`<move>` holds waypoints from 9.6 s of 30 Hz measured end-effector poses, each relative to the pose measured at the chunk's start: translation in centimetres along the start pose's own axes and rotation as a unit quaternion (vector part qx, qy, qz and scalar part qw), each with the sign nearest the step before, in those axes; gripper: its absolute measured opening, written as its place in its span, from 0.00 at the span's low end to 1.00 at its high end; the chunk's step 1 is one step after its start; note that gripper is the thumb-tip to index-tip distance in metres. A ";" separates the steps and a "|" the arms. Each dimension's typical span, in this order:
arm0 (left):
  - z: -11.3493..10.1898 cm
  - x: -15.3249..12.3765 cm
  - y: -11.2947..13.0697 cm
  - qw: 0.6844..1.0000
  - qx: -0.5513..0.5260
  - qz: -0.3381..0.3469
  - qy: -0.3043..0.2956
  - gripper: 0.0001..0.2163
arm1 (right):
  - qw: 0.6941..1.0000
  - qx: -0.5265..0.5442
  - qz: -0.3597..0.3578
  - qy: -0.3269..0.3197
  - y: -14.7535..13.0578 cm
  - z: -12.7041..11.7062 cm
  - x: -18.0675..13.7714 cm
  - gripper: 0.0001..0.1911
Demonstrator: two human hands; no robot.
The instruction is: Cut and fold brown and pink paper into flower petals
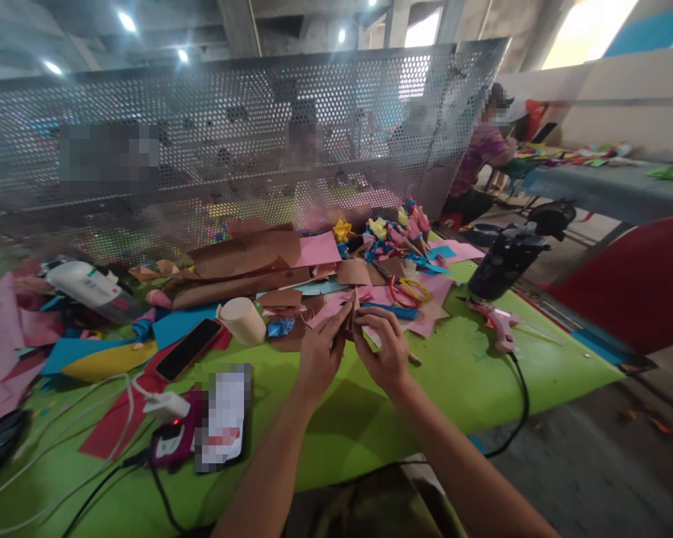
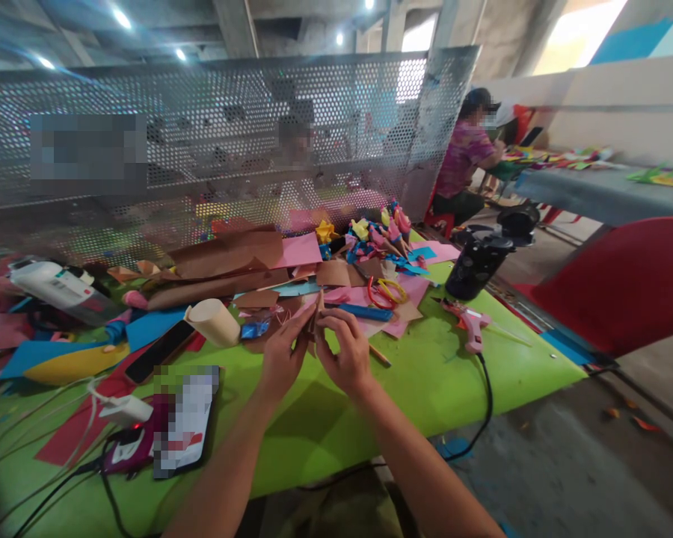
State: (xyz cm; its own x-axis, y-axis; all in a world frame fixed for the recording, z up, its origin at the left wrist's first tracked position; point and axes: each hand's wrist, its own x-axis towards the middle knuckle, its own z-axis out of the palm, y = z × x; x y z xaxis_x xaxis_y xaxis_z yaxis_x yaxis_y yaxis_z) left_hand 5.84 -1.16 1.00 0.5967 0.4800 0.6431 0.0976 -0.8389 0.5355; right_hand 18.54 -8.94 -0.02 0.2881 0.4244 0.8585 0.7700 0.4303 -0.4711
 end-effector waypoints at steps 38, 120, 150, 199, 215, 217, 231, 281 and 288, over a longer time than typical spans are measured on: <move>0.0 -0.8 -0.6 0.968 0.208 0.101 0.096 0.19 | 0.999 0.040 0.015 -0.011 -0.3 0.3 -0.3 0.14; -1.0 0.5 -0.8 0.862 -0.437 -0.232 0.112 0.14 | 0.779 0.472 0.413 0.014 1.1 0.4 0.5 0.14; -1.2 0.8 -0.1 0.925 -0.313 -0.159 0.148 0.07 | 0.746 0.483 0.456 -0.045 0.8 0.5 0.6 0.19; -1.6 1.2 -0.1 0.900 -0.315 -0.299 -0.019 0.10 | 0.923 0.178 0.232 -0.249 0.3 0.1 -0.3 0.18; -1.5 1.2 0.1 0.903 -0.287 -0.319 -0.025 0.07 | 0.938 0.136 0.182 -0.261 0.1 0.1 0.1 0.14; -1.5 1.1 0.1 0.901 -0.286 -0.326 -0.026 0.08 | 0.936 0.126 0.183 -0.272 0.1 0.1 0.1 0.14; -1.5 1.2 -0.2 0.895 -0.308 -0.321 -0.015 0.07 | 0.938 0.117 0.161 -0.285 0.2 0.2 -0.1 0.13; -1.6 1.2 0.0 0.893 -0.307 -0.329 -0.006 0.08 | 0.926 0.119 0.151 -0.324 0.5 0.6 -0.6 0.10; -1.7 1.2 0.2 0.894 -0.299 -0.334 -0.002 0.07 | 0.926 0.110 0.158 -0.325 0.4 0.6 -0.7 0.10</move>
State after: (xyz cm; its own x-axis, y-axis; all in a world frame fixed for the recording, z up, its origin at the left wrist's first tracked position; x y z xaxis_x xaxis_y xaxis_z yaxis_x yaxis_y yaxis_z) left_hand 5.25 -0.36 2.81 0.5679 0.8202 0.0687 -0.0096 -0.0769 0.9970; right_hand 18.32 -8.56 -0.97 0.0199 0.9157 0.4014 0.5506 0.3251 -0.7689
